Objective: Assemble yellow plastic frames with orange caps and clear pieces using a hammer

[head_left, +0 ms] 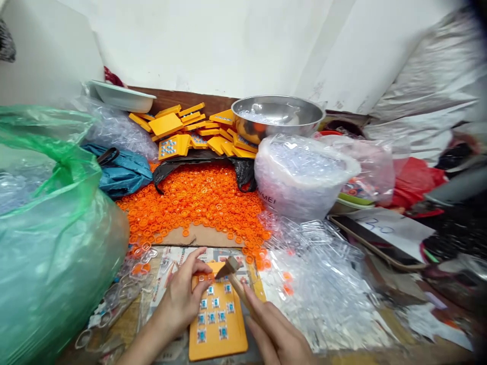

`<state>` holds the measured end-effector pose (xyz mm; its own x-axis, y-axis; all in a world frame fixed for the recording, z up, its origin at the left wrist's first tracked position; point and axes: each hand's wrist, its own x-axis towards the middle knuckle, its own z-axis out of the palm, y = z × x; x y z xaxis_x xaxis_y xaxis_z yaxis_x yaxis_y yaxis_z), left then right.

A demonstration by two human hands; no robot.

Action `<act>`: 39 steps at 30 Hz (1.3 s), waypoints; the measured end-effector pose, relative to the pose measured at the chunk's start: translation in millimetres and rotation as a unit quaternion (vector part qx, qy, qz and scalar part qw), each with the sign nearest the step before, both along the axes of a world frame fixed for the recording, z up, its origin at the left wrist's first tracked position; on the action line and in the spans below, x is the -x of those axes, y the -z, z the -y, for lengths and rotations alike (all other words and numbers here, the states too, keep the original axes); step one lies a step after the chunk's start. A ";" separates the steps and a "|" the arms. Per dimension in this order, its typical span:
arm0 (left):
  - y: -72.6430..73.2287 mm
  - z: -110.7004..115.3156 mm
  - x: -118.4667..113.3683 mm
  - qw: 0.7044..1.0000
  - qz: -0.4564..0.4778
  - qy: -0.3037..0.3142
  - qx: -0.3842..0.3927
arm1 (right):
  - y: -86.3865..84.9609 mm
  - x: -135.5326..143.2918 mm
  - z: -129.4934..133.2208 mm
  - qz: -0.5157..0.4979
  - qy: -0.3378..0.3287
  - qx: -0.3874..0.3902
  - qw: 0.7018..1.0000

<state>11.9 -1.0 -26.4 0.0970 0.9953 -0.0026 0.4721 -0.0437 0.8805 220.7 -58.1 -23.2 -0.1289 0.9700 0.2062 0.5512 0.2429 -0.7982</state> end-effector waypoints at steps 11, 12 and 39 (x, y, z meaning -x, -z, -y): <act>17.3 -10.2 20.7 0.998 0.021 0.052 -0.001 | -26.5 34.0 -67.3 -0.007 -0.008 0.056 0.998; 18.8 -10.6 23.0 0.998 0.021 0.063 0.000 | -28.6 34.6 -66.2 -0.002 -0.009 0.051 0.999; -2.2 -2.6 18.4 0.986 -0.077 0.098 -0.108 | -20.4 -134.7 -110.7 0.221 0.268 -0.131 0.929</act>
<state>-6.5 1.5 -24.2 0.3030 0.9364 0.1768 0.5631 -0.3256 0.7595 355.4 52.6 -2.8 0.2299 0.8436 0.4853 0.9084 -0.0071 -0.4181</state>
